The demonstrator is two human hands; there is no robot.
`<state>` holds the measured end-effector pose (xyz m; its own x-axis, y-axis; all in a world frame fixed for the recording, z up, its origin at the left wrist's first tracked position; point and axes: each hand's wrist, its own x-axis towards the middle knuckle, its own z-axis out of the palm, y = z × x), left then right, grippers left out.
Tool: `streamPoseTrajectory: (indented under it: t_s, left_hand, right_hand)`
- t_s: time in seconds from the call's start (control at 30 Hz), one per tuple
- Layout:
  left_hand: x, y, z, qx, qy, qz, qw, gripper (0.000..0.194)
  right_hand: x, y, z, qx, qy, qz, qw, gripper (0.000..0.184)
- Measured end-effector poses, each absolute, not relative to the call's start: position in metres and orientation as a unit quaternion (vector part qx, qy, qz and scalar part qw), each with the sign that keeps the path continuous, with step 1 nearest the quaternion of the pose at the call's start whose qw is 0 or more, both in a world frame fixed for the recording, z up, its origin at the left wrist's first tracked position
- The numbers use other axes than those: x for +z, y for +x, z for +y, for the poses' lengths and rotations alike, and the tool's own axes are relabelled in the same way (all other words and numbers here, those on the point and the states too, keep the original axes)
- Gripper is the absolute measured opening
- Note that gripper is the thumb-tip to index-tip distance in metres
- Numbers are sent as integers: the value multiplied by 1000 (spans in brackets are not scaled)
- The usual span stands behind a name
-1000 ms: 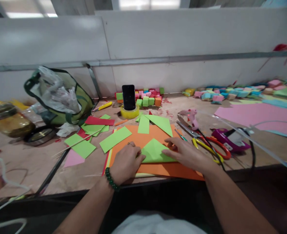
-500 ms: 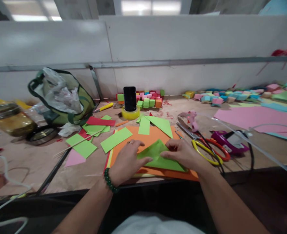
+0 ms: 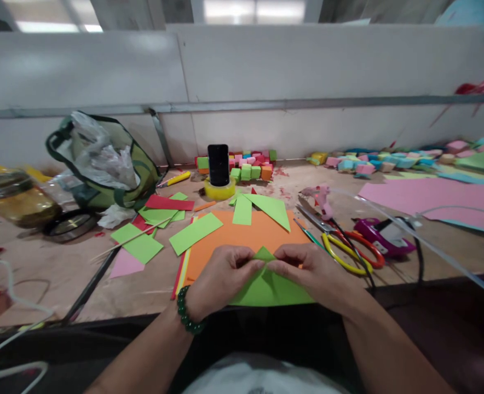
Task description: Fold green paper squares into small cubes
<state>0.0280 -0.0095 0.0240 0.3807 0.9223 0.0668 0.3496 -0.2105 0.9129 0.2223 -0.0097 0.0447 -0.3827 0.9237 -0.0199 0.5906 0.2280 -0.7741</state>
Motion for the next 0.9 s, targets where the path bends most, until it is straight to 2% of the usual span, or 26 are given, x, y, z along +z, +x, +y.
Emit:
streamPoseTrajectory:
  t_s: [0.2,0.5,0.9]
  left_hand:
    - [28,28,-13,345,704,416,460,18]
    - [34,29,-14,373,664,410,502,22]
    - [33,28,-16,379,668,424,481,22]
  right_hand:
    - [49,220,-16,337,-510,-761,219,32]
    - [46,219,-21,335,-501,-768,215,27]
    - [43,218,-22,329,-499,-772,216,31]
